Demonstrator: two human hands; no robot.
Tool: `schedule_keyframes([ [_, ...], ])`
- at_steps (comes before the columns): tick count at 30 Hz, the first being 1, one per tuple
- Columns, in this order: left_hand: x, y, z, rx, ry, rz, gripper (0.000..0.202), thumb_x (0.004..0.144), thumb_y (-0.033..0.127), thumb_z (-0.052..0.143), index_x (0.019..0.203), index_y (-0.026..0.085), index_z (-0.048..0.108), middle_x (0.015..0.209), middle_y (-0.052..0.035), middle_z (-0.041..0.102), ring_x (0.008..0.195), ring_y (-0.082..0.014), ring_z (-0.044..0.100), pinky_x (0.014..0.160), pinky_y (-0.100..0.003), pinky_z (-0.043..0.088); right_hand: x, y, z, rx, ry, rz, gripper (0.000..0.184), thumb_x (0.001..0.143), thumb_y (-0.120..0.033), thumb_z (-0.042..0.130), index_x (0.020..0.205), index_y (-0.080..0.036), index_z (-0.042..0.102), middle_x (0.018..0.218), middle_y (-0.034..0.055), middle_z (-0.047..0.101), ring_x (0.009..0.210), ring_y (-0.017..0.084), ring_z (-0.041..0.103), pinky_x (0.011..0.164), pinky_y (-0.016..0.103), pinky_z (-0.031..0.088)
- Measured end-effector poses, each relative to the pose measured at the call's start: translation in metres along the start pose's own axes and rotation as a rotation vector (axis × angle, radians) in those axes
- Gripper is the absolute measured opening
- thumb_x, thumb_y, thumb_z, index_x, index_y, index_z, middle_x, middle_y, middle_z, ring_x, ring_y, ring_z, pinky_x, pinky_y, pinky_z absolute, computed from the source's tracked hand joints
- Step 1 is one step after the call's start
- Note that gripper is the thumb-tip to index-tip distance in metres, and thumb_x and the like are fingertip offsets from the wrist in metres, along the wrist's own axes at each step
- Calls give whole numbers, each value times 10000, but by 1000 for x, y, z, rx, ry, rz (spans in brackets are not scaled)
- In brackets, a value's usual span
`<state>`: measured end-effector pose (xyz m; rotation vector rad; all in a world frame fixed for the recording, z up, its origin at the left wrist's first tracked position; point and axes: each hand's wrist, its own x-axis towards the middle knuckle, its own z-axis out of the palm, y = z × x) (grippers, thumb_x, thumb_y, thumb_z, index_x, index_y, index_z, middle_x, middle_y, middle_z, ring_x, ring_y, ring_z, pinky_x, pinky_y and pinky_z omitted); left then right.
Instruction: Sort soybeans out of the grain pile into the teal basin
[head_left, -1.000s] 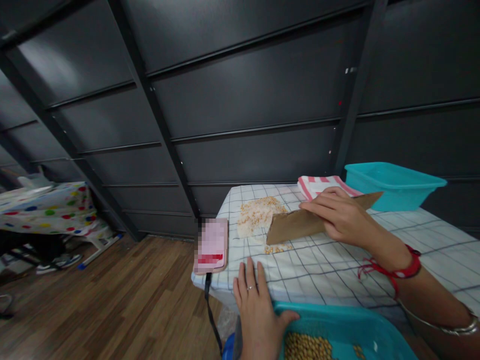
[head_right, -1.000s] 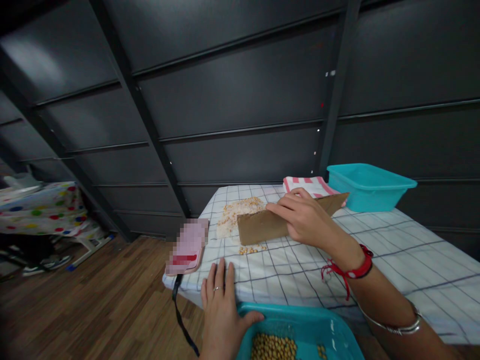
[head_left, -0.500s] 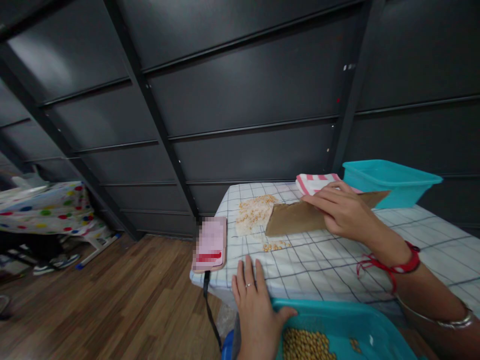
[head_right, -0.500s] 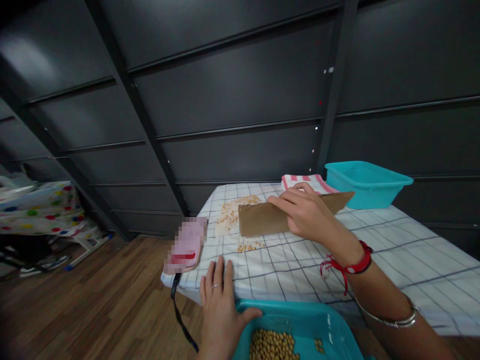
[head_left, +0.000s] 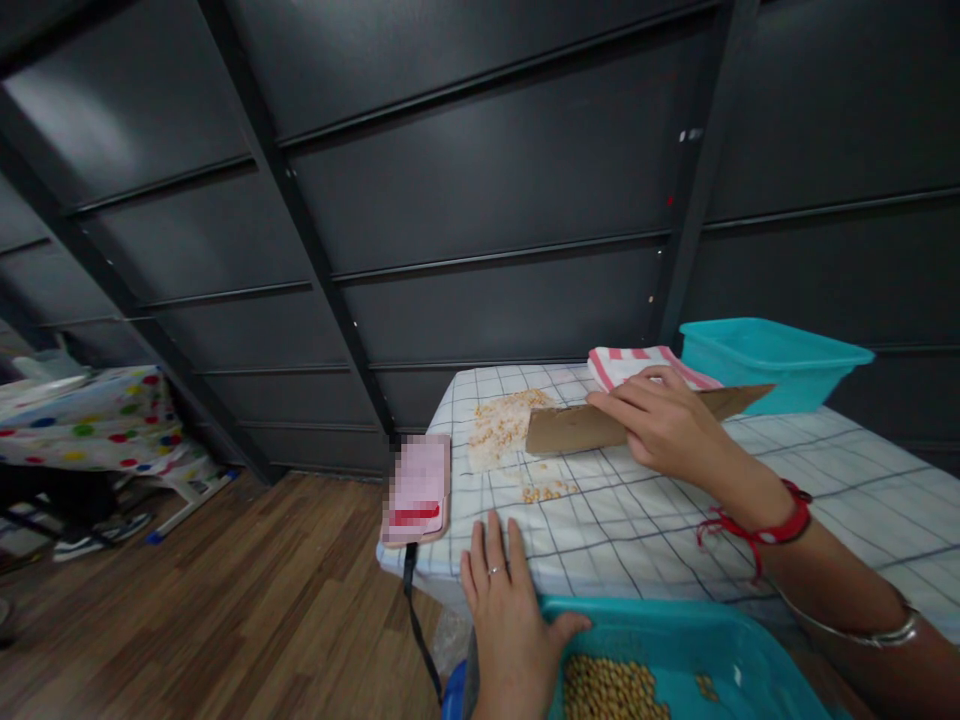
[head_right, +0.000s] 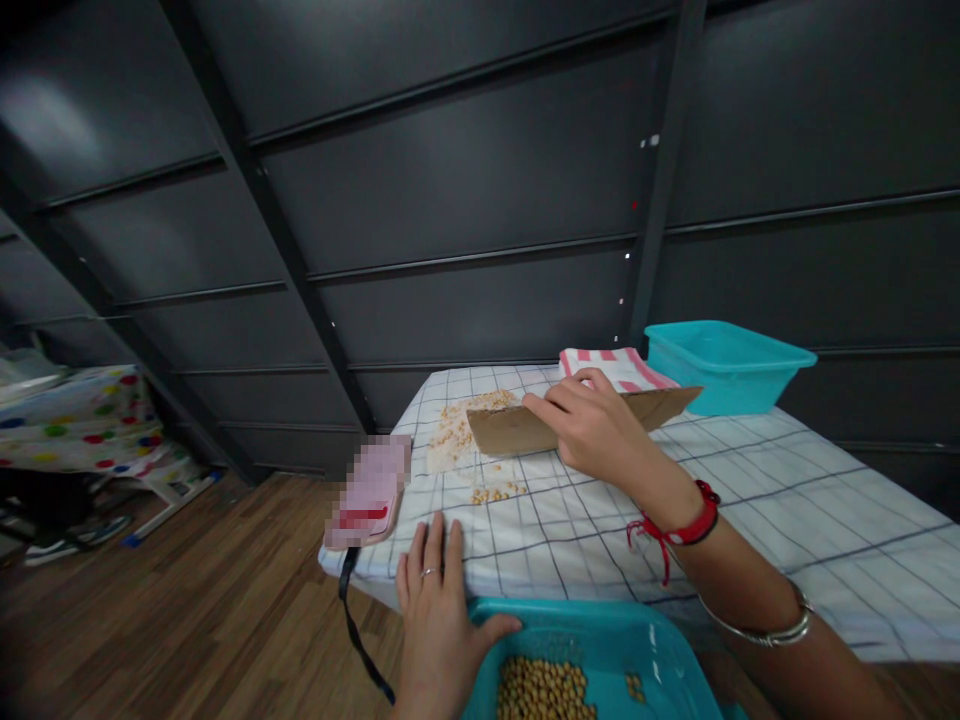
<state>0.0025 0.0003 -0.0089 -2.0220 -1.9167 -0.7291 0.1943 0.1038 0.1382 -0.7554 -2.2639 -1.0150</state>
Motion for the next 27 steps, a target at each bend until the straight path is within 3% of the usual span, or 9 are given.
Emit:
schedule_keyframes([
  [6, 1, 5, -1, 14, 42, -42, 974, 421, 479, 708, 1226, 108, 304, 1293, -201, 355, 1189, -366, 282, 899, -569, 317, 0, -1, -1, 71, -15, -30, 383, 635, -10, 340, 933, -129, 549, 729, 60, 566, 697, 176, 464, 717, 344, 348],
  [27, 1, 5, -2, 1, 20, -39, 951, 444, 492, 691, 1223, 104, 309, 1299, -204, 342, 1191, -366, 278, 902, -566, 310, 0, -3, -18, 170, 6, -32, 377, 645, -15, 343, 945, -141, 532, 760, 58, 586, 725, 177, 494, 729, 362, 361],
])
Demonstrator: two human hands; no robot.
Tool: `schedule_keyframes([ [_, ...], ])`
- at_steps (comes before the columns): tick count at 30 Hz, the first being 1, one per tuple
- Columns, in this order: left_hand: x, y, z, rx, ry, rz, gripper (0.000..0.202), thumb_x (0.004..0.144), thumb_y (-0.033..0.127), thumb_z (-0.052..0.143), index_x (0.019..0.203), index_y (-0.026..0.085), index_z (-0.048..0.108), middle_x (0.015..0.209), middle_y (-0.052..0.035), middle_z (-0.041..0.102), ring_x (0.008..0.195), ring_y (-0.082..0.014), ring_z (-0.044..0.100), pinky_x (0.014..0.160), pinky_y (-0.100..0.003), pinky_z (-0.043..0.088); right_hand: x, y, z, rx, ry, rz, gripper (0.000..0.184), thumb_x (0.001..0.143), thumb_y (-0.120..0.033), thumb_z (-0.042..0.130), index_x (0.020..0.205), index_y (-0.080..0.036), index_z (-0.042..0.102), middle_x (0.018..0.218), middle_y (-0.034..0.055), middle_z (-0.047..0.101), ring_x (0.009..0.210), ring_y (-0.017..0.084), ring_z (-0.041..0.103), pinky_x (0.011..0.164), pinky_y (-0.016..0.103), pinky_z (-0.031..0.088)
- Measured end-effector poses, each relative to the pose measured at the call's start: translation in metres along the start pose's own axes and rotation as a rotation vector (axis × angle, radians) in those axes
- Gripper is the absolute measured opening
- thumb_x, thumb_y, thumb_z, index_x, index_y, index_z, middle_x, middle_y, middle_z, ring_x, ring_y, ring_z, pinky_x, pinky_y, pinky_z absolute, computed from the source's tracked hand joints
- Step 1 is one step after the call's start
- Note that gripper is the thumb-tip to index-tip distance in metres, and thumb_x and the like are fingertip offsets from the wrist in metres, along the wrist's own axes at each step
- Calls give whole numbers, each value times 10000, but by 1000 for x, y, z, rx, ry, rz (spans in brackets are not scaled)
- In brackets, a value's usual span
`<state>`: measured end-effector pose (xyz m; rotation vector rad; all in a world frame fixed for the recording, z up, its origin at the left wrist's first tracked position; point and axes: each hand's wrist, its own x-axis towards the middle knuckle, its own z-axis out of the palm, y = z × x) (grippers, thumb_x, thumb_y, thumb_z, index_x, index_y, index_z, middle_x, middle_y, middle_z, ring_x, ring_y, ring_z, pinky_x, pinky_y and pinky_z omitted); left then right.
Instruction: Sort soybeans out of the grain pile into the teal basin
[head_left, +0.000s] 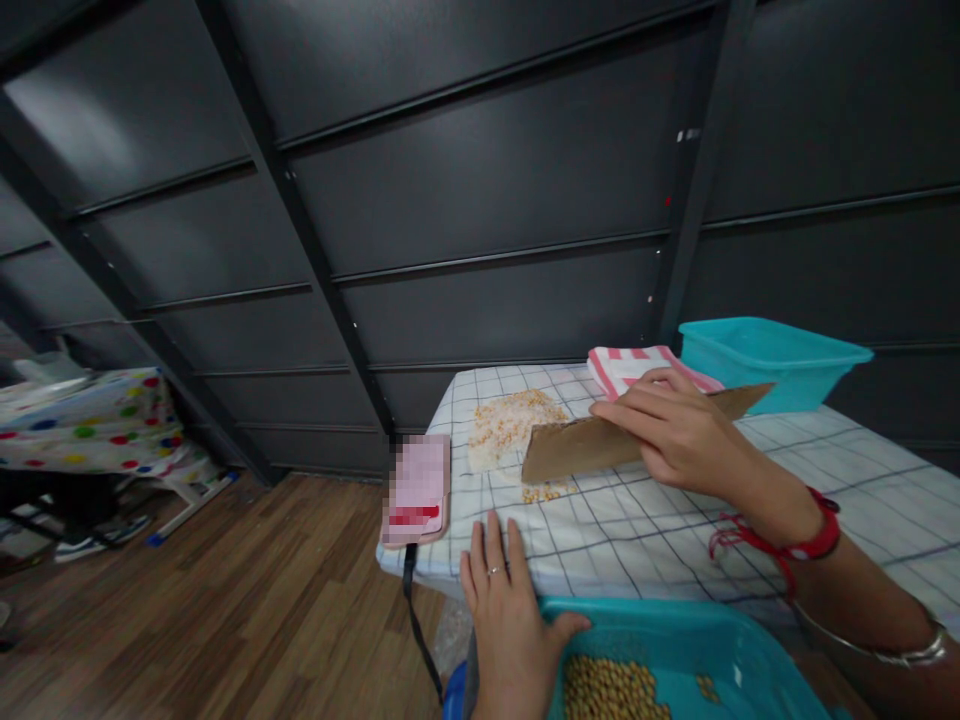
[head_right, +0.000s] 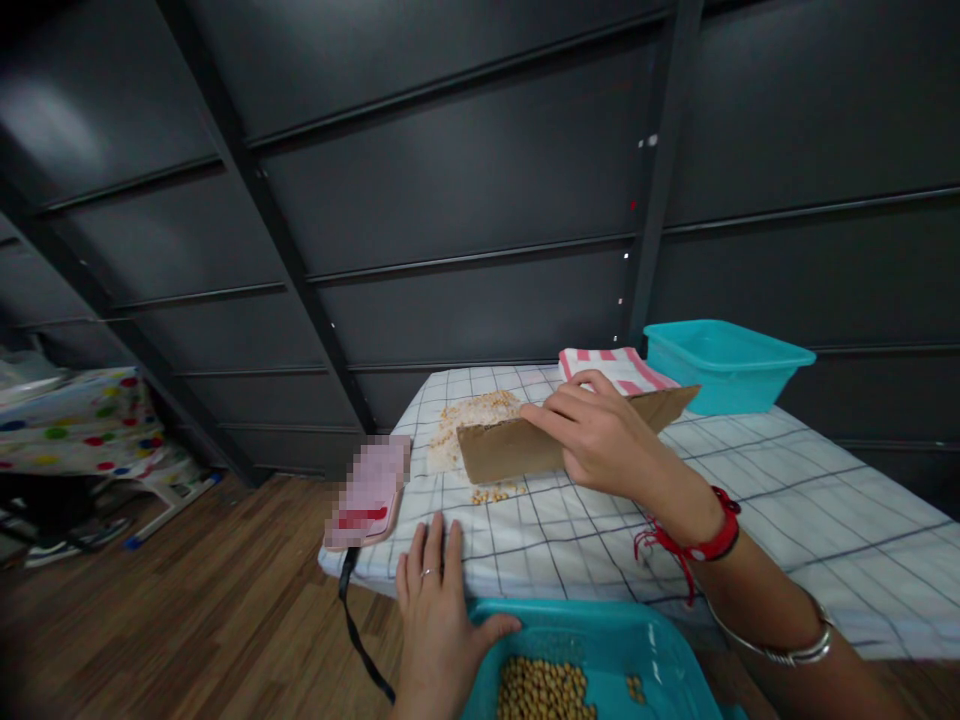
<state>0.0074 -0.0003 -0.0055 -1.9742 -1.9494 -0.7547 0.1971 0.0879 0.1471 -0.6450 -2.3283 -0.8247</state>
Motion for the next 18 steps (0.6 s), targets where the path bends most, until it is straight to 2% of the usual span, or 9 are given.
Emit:
schedule_keyframes([
  [5, 0, 2, -1, -6, 14, -10, 949, 443, 464, 701, 1228, 115, 298, 1296, -196, 348, 1190, -364, 279, 903, -568, 305, 0, -5, 3, 24, -37, -5, 378, 641, -17, 346, 945, -138, 535, 758, 61, 577, 730, 181, 484, 722, 369, 359],
  [13, 0, 2, -4, -7, 0, -18, 931, 442, 450, 705, 1217, 114, 315, 1300, -191, 346, 1193, -362, 276, 908, -567, 300, -3, -8, -7, 42, -21, -50, 371, 635, -23, 356, 947, -125, 528, 752, 65, 571, 724, 178, 476, 744, 376, 354],
  [18, 0, 1, -4, -7, -11, -18, 940, 434, 446, 714, 1219, 119, 312, 1303, -187, 344, 1194, -364, 274, 914, -570, 293, 3, -13, -6, 29, -13, -43, 377, 637, -22, 341, 940, -141, 531, 759, 57, 576, 710, 170, 475, 724, 367, 357],
])
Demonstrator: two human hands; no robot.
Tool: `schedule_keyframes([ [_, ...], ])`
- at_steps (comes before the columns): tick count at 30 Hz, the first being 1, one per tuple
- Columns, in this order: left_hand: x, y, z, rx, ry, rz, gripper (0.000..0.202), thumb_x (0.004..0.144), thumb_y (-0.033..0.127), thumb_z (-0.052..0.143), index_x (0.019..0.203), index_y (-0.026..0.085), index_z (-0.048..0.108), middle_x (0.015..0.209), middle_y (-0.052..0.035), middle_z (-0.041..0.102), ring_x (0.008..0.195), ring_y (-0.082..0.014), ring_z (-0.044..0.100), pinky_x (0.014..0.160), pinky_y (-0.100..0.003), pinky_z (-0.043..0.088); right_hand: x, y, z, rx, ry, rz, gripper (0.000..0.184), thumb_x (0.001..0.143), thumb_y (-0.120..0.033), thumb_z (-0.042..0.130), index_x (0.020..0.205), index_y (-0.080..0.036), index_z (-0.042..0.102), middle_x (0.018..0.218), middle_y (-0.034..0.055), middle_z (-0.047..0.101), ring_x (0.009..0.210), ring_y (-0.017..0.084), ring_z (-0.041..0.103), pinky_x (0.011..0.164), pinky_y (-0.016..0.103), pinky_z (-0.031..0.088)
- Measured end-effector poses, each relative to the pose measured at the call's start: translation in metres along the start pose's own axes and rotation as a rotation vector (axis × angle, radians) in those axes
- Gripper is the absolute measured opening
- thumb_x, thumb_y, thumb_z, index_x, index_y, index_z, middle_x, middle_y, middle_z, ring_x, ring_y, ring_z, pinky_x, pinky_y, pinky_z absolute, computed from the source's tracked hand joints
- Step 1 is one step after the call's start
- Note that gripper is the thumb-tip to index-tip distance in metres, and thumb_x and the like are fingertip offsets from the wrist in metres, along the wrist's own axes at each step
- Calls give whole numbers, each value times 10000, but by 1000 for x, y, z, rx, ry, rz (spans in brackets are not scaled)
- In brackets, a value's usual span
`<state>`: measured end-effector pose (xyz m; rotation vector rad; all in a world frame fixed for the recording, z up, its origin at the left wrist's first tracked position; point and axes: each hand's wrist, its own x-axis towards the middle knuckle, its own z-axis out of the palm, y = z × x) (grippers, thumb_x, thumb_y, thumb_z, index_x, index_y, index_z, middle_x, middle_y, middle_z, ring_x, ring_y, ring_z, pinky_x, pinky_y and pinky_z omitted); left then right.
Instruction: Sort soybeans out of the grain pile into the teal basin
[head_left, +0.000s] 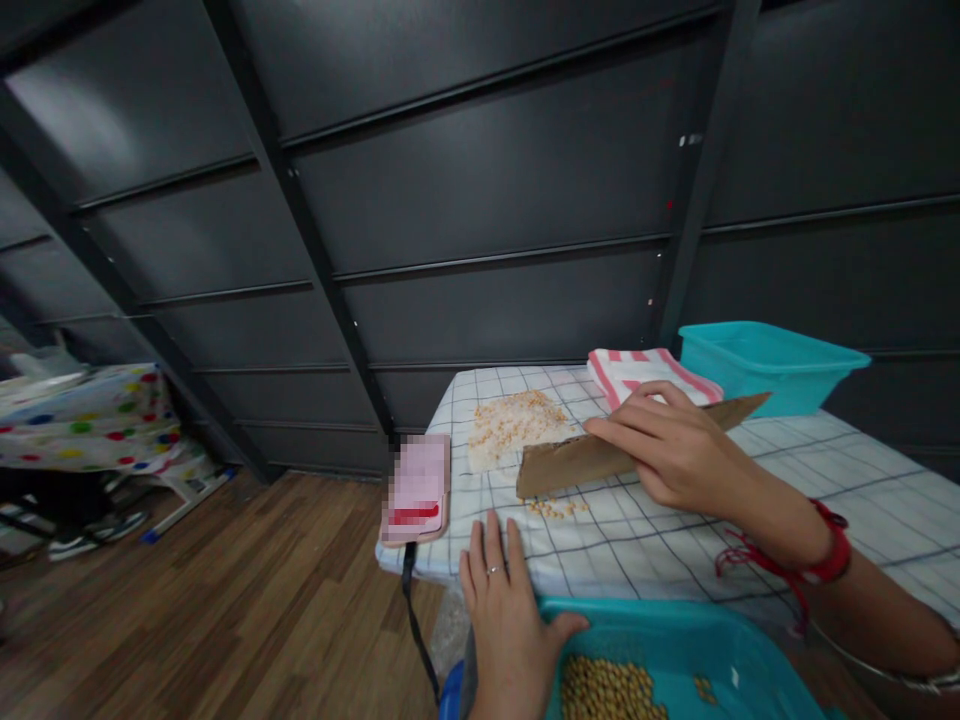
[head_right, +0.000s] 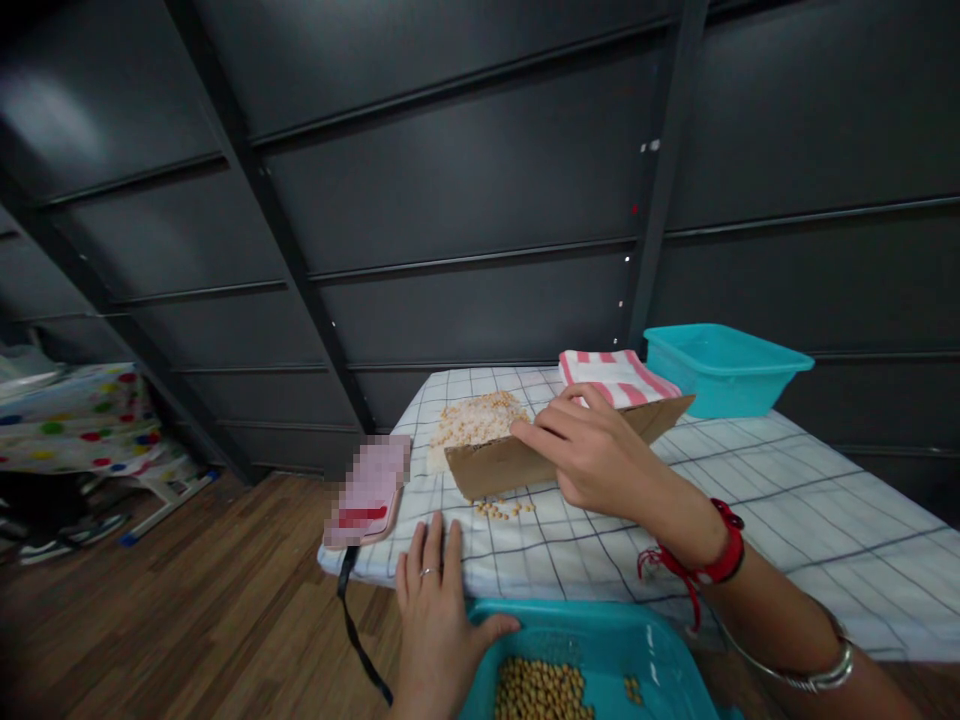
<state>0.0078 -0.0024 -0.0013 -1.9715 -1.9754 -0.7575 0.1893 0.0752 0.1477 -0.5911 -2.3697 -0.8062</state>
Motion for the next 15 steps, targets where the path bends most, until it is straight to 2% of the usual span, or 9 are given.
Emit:
schedule_keyframes([
  [6, 0, 0, -1, -18, -21, -17, 940, 436, 465, 709, 1219, 123, 317, 1303, -196, 342, 1201, -371, 264, 919, -576, 283, 7, -7, 1, -28, -11, -20, 362, 642, -21, 340, 928, -115, 542, 742, 74, 572, 701, 177, 469, 705, 357, 351],
  [15, -1, -3, -2, -60, -22, -30, 899, 481, 422, 686, 1234, 136, 287, 1315, -188, 323, 1214, -365, 244, 923, -592, 270, 6, -9, -3, 16, -15, -34, 382, 633, -25, 332, 935, -141, 536, 732, 55, 573, 693, 170, 469, 695, 356, 353],
])
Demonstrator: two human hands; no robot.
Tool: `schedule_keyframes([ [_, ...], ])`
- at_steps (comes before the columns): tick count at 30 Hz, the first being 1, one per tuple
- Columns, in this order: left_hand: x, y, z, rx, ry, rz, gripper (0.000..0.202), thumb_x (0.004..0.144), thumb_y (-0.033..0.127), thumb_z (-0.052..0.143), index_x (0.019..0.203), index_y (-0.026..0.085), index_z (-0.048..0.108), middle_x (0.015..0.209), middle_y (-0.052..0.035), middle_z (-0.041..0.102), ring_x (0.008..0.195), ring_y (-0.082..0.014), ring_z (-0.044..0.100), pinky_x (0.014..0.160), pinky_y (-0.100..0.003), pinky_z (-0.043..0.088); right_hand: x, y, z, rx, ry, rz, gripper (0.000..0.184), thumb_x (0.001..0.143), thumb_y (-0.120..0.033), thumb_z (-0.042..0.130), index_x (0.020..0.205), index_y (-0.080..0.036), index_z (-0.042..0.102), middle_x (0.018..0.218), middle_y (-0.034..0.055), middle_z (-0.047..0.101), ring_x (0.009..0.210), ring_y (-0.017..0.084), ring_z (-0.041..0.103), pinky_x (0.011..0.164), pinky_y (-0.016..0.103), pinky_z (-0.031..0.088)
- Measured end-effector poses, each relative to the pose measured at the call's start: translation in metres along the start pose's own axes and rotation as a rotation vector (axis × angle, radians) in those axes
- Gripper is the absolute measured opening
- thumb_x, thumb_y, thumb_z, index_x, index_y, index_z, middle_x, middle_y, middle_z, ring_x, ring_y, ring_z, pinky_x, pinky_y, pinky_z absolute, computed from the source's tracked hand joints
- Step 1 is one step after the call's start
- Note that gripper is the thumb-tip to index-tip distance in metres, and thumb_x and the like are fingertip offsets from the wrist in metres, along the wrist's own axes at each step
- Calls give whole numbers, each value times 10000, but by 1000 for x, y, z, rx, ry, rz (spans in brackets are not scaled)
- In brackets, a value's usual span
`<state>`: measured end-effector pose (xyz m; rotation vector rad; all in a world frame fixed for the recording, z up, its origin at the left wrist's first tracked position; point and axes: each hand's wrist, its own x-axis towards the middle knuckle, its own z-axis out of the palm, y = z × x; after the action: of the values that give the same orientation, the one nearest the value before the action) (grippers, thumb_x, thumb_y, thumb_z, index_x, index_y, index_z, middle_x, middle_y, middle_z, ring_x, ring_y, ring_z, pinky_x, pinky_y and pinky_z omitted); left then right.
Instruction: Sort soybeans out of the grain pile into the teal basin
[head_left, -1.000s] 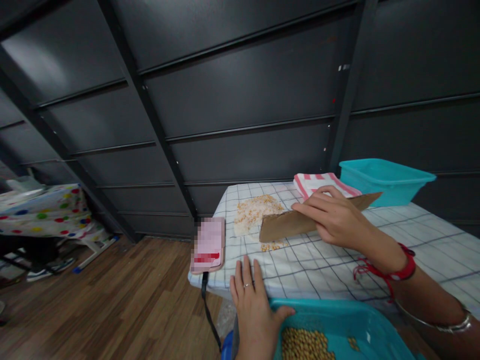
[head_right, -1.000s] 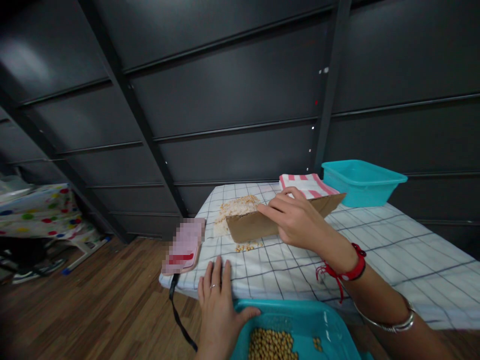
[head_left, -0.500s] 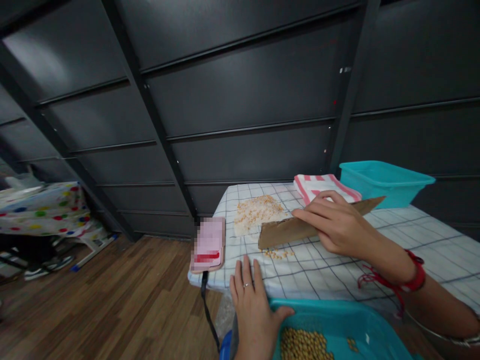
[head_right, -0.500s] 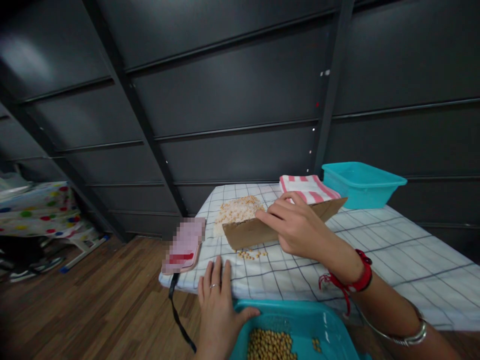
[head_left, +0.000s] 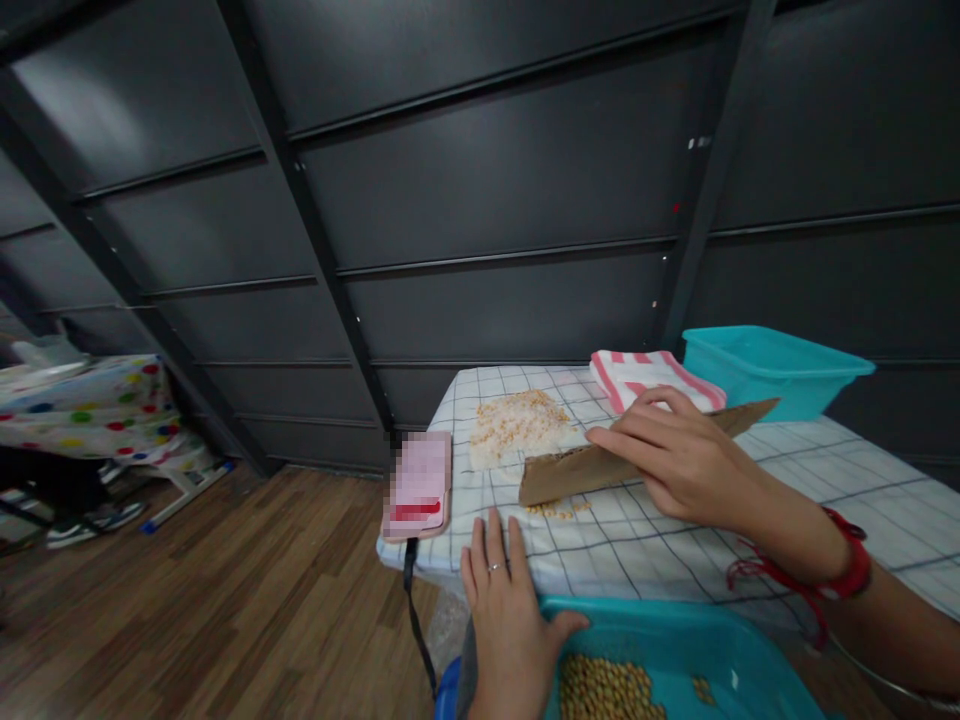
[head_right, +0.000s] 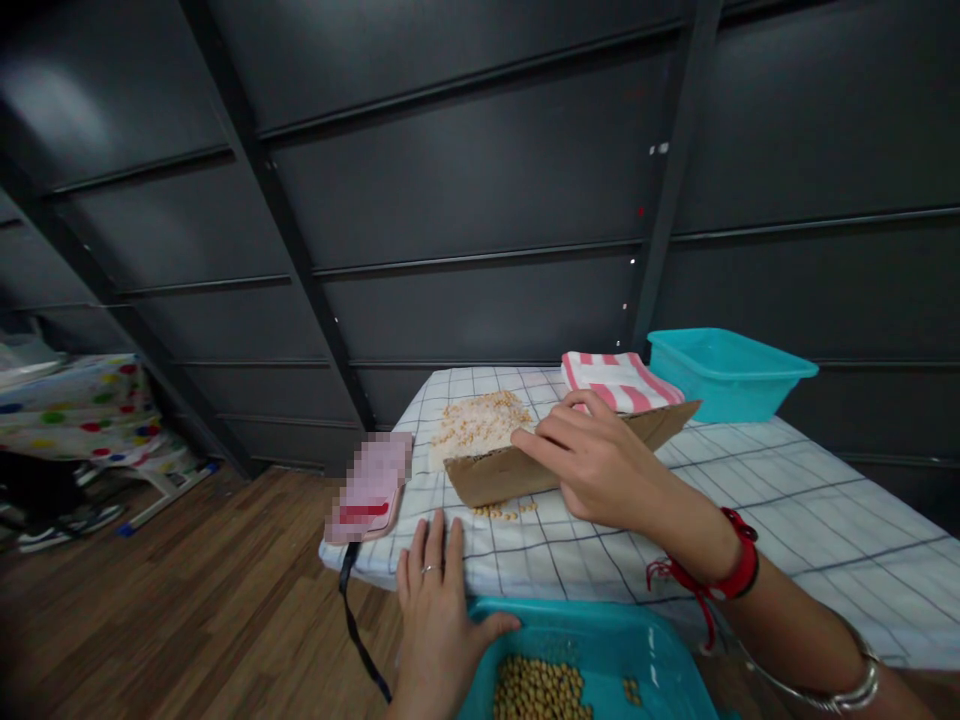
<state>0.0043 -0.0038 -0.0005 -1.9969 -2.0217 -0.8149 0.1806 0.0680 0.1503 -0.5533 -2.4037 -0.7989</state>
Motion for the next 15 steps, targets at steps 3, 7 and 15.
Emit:
schedule_keyframes([
  [3, 0, -1, -1, -2, -18, -4, 914, 467, 429, 695, 1233, 130, 294, 1314, -190, 326, 1212, -369, 244, 925, -596, 267, -2, -1, -2, 26, 13, -15, 382, 623, -20, 341, 937, -126, 531, 728, 61, 573, 692, 172, 470, 712, 369, 357],
  [7, 1, -2, -2, 9, -19, 3, 927, 448, 443, 706, 1226, 125, 314, 1310, -191, 334, 1207, -365, 255, 930, -582, 271, -3, -4, -6, 29, 1, -1, 390, 627, -21, 342, 941, -148, 536, 724, 49, 572, 696, 171, 472, 736, 380, 358],
  [15, 1, -2, -2, 19, -31, -13, 939, 441, 452, 710, 1227, 118, 320, 1314, -189, 331, 1210, -355, 253, 933, -562, 276, -7, -7, -9, 58, -9, 4, 408, 623, -3, 335, 948, -133, 544, 742, 57, 586, 703, 174, 499, 753, 395, 361],
])
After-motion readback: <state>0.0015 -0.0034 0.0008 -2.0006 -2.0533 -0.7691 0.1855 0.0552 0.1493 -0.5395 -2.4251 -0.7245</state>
